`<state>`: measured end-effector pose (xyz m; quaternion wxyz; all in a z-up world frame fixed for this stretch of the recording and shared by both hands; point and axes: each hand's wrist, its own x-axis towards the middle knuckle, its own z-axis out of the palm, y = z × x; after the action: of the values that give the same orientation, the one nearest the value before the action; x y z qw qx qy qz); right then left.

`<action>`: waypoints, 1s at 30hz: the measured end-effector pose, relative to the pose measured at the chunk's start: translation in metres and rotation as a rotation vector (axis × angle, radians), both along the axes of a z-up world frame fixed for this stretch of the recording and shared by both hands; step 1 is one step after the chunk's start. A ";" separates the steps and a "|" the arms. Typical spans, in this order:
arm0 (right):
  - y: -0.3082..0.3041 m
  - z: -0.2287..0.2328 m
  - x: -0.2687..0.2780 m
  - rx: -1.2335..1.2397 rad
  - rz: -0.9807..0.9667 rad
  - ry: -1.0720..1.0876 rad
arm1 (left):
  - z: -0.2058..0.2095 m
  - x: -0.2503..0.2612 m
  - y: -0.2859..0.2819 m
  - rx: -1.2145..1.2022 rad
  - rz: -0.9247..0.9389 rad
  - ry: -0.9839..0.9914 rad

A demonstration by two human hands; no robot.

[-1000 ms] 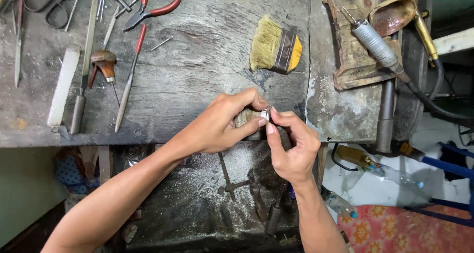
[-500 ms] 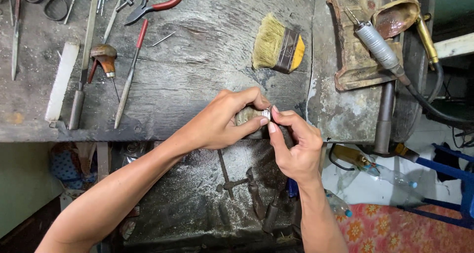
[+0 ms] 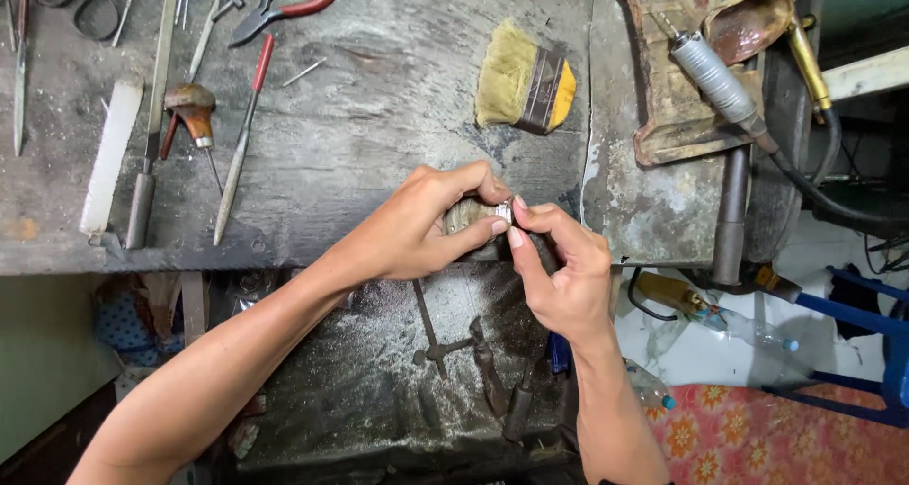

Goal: Filing and cleaning a small jewelry component at a workbench

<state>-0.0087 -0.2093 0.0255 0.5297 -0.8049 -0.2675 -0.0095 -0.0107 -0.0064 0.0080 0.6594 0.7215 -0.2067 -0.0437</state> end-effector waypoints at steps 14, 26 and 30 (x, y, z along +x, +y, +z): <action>0.003 -0.014 -0.012 -0.023 -0.192 -0.167 | 0.001 -0.003 -0.004 -0.049 0.089 -0.034; 0.006 -0.030 -0.018 0.064 -0.348 -0.218 | -0.002 -0.004 -0.009 -0.117 0.113 -0.113; 0.002 -0.032 -0.017 0.019 -0.350 -0.246 | -0.001 -0.004 -0.008 -0.117 0.105 -0.098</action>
<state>-0.0255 -0.2069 -0.0062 0.4910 -0.8268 -0.1860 -0.2020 -0.0149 -0.0145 0.0070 0.6908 0.6930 -0.2026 0.0383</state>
